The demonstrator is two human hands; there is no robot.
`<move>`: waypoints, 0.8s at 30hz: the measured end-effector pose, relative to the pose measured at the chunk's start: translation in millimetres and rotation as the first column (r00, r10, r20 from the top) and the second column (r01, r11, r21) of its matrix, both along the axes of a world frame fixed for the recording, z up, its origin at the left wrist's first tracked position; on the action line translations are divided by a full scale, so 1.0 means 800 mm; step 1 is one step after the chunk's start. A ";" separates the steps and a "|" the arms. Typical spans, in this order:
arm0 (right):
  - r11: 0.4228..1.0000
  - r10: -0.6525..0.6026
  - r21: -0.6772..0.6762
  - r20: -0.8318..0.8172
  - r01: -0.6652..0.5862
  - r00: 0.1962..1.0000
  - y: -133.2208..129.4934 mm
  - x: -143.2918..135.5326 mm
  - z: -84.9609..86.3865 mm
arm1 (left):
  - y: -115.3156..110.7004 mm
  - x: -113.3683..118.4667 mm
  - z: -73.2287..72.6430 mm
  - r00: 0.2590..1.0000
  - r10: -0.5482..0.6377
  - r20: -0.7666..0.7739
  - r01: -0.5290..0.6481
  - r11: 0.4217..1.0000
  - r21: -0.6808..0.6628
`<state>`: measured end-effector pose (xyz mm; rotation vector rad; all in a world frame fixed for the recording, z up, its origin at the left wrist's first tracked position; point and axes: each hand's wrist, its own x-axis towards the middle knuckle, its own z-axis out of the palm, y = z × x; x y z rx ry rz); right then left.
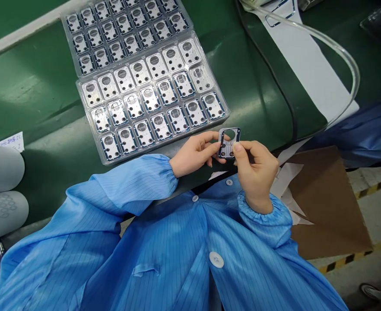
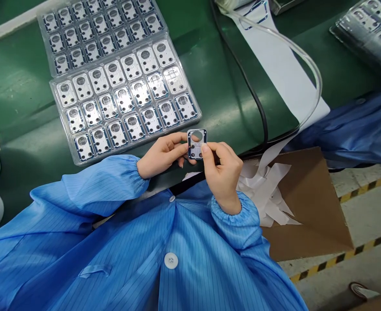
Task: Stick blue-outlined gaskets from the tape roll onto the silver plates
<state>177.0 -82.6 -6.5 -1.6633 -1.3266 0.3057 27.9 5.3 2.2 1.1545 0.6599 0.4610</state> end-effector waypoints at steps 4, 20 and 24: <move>1.000 -0.010 -0.016 -0.026 0.009 1.000 0.000 0.000 -0.003 | 0.000 0.000 0.000 1.000 -0.003 -0.006 0.003 1.000 -0.009; 0.996 -0.072 -0.060 -0.030 0.070 0.997 -0.001 -0.002 -0.010 | -0.001 -0.001 0.008 0.998 0.036 -0.042 -0.039 0.996 -0.082; 0.997 -0.063 -0.046 -0.038 0.061 0.997 0.000 -0.003 -0.009 | -0.004 -0.001 0.004 0.999 0.012 -0.045 -0.013 1.000 -0.017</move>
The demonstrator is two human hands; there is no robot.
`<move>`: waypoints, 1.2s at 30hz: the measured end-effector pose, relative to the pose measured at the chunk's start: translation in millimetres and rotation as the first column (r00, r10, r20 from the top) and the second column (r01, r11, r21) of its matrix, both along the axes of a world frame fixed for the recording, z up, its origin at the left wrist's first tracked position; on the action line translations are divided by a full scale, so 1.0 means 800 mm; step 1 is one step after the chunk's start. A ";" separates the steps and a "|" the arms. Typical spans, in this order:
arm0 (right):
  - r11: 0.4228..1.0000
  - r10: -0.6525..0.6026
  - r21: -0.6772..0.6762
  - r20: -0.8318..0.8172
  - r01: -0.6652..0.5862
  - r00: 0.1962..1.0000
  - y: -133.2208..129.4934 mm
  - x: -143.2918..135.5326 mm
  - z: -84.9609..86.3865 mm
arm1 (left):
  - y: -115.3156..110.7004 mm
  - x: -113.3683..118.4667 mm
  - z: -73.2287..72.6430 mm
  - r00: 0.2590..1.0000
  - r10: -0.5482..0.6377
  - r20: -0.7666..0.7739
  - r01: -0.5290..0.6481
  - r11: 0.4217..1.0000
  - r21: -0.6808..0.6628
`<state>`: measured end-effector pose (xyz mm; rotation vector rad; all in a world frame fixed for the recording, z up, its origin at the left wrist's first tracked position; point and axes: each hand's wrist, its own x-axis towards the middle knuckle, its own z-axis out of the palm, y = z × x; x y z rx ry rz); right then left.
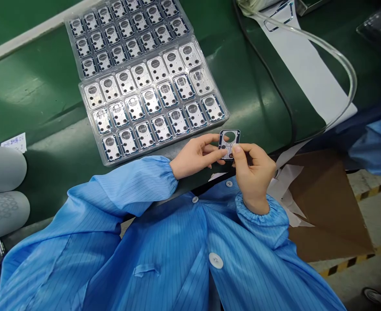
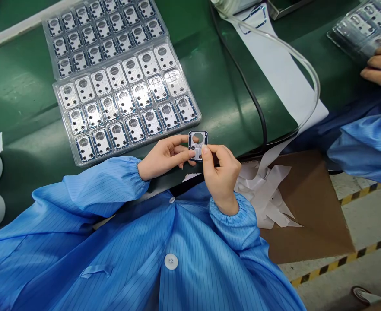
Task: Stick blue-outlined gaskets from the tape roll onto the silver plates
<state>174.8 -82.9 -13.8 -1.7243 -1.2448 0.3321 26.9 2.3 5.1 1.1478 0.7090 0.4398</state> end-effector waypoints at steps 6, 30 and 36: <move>1.000 0.009 0.014 -0.006 -0.009 1.000 0.001 0.001 -0.002 | -0.001 0.000 -0.010 0.999 -0.005 0.042 0.003 0.999 0.033; 0.998 0.052 -0.019 -0.096 -0.055 0.994 -0.010 0.001 0.002 | 0.005 0.000 -0.008 0.978 0.132 0.164 -0.125 0.991 -0.049; 0.998 0.055 -0.016 -0.053 -0.056 0.997 -0.011 -0.003 0.007 | 0.003 -0.001 -0.002 0.982 0.168 0.084 -0.162 0.984 -0.074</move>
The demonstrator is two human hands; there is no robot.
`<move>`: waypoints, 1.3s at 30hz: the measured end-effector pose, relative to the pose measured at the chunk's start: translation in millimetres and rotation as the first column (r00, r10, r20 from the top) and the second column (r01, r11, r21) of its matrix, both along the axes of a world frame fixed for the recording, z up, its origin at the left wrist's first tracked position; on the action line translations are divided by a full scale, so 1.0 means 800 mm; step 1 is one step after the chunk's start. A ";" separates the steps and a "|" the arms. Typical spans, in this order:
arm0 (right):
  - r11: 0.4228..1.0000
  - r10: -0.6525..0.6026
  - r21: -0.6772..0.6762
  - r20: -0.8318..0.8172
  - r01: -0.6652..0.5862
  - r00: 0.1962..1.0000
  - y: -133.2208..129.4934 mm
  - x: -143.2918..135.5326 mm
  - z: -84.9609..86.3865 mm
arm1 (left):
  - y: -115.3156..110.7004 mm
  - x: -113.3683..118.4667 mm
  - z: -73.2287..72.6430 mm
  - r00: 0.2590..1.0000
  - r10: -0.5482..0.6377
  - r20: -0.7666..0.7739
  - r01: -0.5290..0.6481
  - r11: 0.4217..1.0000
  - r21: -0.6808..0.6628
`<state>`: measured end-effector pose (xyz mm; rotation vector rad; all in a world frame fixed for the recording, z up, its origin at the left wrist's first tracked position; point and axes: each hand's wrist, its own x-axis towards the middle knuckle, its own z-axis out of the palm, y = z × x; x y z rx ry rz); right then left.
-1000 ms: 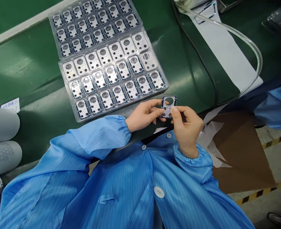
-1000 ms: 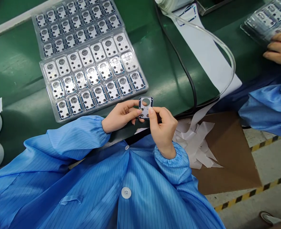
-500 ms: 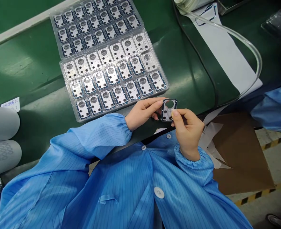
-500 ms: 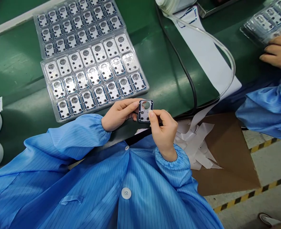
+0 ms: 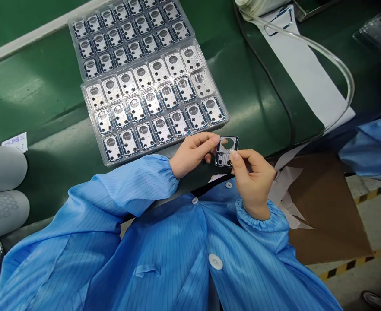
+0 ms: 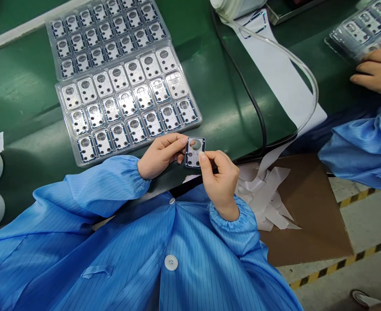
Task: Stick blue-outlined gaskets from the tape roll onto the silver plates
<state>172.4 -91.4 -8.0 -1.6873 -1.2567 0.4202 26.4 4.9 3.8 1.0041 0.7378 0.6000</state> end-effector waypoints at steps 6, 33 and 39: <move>0.999 0.026 0.040 0.016 -0.027 1.000 0.000 -0.002 0.002 | -0.002 -0.001 0.002 0.998 -0.003 -0.063 0.009 0.995 0.099; 0.988 0.133 0.112 -0.280 -0.106 0.951 -0.006 0.027 -0.001 | 0.066 -0.016 0.089 0.879 -0.102 -0.466 0.306 0.870 0.387; 0.990 -0.017 0.131 -0.307 0.060 0.952 -0.022 0.047 -0.011 | 0.167 -0.010 0.092 0.729 0.349 -0.588 0.123 0.779 0.615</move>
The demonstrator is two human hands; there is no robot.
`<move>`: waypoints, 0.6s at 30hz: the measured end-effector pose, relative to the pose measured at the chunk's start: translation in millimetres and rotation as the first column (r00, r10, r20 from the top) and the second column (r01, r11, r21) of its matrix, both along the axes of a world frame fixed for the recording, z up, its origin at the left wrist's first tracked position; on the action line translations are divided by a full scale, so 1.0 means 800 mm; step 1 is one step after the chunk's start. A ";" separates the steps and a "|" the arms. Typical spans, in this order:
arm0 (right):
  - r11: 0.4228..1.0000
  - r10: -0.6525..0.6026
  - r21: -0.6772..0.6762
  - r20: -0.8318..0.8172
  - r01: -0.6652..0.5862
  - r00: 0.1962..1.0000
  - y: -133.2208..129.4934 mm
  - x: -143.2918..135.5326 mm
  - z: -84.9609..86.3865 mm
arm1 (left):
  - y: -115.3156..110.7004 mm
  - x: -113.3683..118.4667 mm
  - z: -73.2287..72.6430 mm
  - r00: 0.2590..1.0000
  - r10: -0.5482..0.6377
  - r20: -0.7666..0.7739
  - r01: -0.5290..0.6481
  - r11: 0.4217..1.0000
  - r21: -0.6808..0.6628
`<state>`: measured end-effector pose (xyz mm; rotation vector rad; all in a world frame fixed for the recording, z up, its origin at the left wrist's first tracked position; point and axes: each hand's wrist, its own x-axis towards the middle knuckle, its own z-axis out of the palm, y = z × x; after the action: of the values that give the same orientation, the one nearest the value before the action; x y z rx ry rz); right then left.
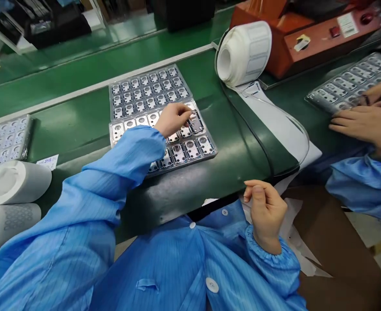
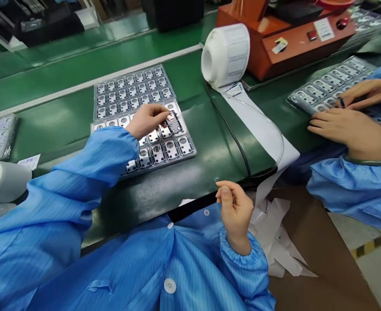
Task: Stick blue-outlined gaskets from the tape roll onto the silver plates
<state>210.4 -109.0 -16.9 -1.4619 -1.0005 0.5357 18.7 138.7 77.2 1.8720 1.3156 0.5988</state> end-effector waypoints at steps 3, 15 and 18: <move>0.999 -0.003 -0.052 0.023 0.004 1.000 -0.007 0.005 -0.008 | 0.033 0.005 -0.020 0.985 0.031 -0.170 -0.011 0.993 0.120; 0.970 -0.212 -0.113 0.058 0.217 0.976 -0.015 0.058 -0.033 | 0.028 -0.004 -0.042 0.750 -0.250 -0.612 0.528 0.783 0.328; 0.947 -0.303 -0.096 0.042 0.306 0.952 -0.007 0.083 -0.042 | 0.030 -0.007 -0.044 0.720 -0.258 -0.644 0.568 0.752 0.334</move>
<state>276.7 -114.7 -50.4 -1.6814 -0.7563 0.3464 12.8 162.7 42.1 2.8678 1.0272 0.1275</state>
